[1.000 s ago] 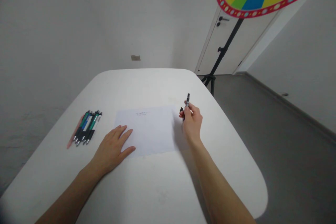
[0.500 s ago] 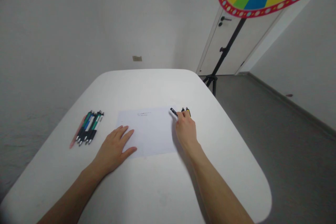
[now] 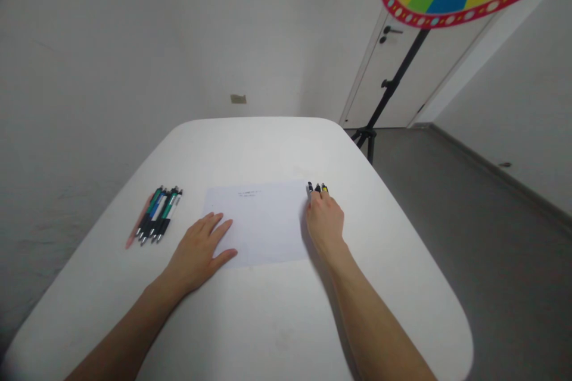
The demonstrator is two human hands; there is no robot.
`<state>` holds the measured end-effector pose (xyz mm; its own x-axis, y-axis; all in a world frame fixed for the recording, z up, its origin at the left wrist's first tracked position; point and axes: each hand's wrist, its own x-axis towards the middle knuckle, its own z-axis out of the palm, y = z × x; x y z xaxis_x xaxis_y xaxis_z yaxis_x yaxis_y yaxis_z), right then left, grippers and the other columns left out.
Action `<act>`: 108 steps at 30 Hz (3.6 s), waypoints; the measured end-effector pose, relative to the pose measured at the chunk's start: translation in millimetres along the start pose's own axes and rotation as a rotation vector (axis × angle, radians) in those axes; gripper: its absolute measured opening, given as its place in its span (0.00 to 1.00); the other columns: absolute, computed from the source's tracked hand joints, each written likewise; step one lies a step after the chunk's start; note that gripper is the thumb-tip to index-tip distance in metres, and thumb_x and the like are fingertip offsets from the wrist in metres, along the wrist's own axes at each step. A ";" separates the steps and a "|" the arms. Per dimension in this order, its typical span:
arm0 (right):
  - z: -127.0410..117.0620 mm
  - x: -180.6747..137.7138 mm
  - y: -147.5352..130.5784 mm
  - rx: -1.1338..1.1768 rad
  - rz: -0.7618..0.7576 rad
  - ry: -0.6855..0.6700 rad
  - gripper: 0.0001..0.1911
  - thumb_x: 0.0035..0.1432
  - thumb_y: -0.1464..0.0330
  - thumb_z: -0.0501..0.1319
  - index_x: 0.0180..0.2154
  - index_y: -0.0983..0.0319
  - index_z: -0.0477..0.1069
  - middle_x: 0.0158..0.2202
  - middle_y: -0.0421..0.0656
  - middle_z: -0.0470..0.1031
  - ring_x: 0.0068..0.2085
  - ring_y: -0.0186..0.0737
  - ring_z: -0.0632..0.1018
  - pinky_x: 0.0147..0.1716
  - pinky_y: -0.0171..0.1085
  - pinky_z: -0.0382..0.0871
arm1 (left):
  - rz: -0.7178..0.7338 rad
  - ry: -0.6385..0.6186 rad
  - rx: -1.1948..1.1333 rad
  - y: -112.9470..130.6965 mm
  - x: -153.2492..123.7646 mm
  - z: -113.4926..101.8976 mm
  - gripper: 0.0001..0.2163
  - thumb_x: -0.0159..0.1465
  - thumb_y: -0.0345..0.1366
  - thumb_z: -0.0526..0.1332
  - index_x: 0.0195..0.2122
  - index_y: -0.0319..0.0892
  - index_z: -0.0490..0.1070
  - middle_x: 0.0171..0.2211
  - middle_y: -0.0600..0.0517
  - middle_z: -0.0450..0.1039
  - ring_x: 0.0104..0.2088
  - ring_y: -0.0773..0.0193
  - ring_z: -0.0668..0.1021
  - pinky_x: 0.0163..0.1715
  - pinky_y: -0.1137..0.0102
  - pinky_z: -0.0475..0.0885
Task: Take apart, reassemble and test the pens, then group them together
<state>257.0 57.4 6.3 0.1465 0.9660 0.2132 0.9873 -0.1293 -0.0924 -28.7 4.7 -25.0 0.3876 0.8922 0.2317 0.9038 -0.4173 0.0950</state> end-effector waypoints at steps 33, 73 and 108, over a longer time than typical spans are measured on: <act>-10.0 -16.5 -17.2 0.117 -0.056 0.034 0.14 0.63 0.62 0.56 0.43 0.61 0.76 0.42 0.48 0.79 0.35 0.43 0.78 0.29 0.38 0.60 | -0.735 -0.009 0.290 -68.8 7.2 -50.4 0.15 0.64 0.44 0.52 0.37 0.39 0.73 0.36 0.40 0.77 0.40 0.45 0.78 0.37 0.57 0.68; -8.9 -45.4 -64.5 2.030 0.279 -0.574 0.15 0.41 0.63 0.73 0.30 0.63 0.75 0.18 0.37 0.72 0.19 0.30 0.72 0.18 0.29 0.65 | 0.141 0.523 -0.326 21.7 15.3 -31.3 0.09 0.68 0.41 0.58 0.34 0.42 0.71 0.27 0.53 0.75 0.30 0.64 0.74 0.34 0.67 0.66; -3.3 -56.0 -76.9 2.083 0.310 -0.627 0.18 0.39 0.60 0.76 0.24 0.63 0.73 0.19 0.39 0.76 0.19 0.32 0.75 0.18 0.30 0.68 | -0.081 0.379 -0.582 29.6 10.3 -20.0 0.16 0.69 0.41 0.53 0.27 0.42 0.71 0.23 0.53 0.72 0.26 0.65 0.74 0.28 0.70 0.68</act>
<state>173.1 12.5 4.7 -0.2153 0.9507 -0.2232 -0.5742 -0.3081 -0.7585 -1.6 -1.9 -0.5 0.1374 0.8472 0.5132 0.6422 -0.4706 0.6051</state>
